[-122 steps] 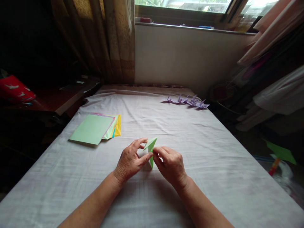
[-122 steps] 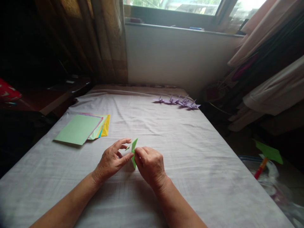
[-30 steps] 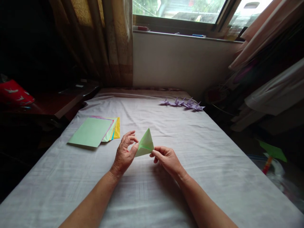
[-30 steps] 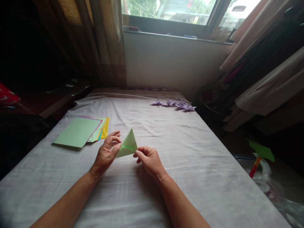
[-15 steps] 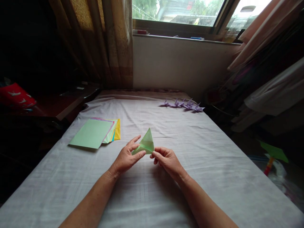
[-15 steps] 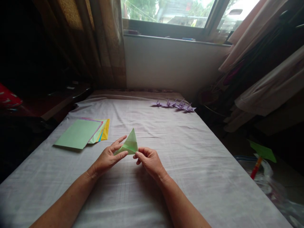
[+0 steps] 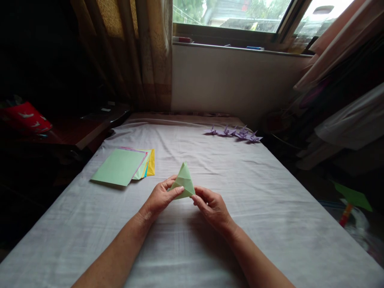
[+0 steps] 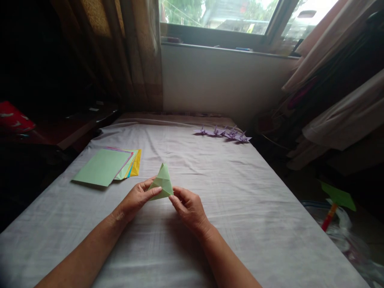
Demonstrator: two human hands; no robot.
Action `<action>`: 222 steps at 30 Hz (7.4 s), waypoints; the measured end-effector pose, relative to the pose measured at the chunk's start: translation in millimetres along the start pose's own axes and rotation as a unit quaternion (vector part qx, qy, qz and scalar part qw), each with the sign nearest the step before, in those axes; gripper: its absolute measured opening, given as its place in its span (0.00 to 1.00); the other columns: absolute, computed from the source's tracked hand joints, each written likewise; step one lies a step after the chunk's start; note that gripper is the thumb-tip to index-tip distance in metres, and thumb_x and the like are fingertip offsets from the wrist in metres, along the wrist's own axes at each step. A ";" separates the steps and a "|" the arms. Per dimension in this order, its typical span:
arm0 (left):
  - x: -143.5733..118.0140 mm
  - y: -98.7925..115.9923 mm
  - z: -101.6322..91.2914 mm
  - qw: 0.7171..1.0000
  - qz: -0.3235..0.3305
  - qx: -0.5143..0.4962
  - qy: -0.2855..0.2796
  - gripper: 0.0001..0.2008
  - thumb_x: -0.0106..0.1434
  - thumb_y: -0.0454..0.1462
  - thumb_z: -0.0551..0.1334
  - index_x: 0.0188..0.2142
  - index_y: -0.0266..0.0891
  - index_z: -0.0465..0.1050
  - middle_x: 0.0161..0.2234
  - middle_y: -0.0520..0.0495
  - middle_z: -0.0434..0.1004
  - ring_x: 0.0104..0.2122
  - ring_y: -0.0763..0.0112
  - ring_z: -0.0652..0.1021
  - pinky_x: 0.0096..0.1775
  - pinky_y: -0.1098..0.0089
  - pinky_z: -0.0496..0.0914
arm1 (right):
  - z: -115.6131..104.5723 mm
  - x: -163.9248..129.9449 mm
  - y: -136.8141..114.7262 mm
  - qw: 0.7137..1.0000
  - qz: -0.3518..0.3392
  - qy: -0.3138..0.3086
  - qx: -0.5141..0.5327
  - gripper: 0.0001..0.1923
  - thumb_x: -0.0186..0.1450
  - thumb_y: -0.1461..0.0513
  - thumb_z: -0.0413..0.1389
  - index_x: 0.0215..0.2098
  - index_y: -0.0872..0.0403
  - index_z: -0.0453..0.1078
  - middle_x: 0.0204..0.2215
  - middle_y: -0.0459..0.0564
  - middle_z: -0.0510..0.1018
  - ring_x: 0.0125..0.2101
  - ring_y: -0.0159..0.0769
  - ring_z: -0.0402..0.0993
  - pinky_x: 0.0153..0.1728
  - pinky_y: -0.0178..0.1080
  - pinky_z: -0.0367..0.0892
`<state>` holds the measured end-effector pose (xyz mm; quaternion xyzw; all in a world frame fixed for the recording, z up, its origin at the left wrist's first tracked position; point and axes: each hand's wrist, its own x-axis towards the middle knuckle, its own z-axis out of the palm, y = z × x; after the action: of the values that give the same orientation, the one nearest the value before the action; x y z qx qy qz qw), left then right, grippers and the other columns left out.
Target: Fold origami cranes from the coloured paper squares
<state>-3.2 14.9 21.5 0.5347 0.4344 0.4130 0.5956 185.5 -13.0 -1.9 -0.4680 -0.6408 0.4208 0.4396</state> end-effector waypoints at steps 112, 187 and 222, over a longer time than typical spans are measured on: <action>-21.9 -11.0 10.1 0.708 0.039 0.696 -0.114 0.29 0.69 0.52 0.48 0.67 0.48 0.54 0.69 0.45 0.49 0.68 0.51 0.49 0.63 0.39 0.36 | -44.6 -26.4 6.0 0.828 -0.206 -0.228 -0.468 0.23 0.71 0.54 0.48 0.61 0.51 0.66 0.62 0.57 0.66 0.61 0.47 0.61 0.61 0.52 0.54; -46.4 -2.7 26.4 0.725 0.165 0.662 -0.093 0.19 0.70 0.49 0.52 0.57 0.52 0.67 0.53 0.46 0.74 0.55 0.57 0.71 0.64 0.44 0.44 | -22.6 28.5 9.4 0.883 -0.059 -0.117 -0.451 0.21 0.74 0.56 0.40 0.59 0.45 0.67 0.63 0.47 0.66 0.65 0.40 0.55 0.63 0.52 0.48; -32.1 -37.3 11.3 0.774 0.268 0.573 0.009 0.19 0.65 0.37 0.59 0.56 0.40 0.67 0.53 0.41 0.76 0.53 0.59 0.75 0.60 0.49 0.60 | -27.2 18.1 16.4 0.990 -0.008 0.031 -0.136 0.20 0.61 0.62 0.54 0.52 0.51 0.72 0.39 0.51 0.81 0.35 0.36 0.77 0.38 0.40 0.72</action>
<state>-0.4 -22.2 -12.6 0.8682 0.4349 0.2354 0.0400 212.2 11.4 -7.4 -0.5313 -0.6817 0.3118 0.3946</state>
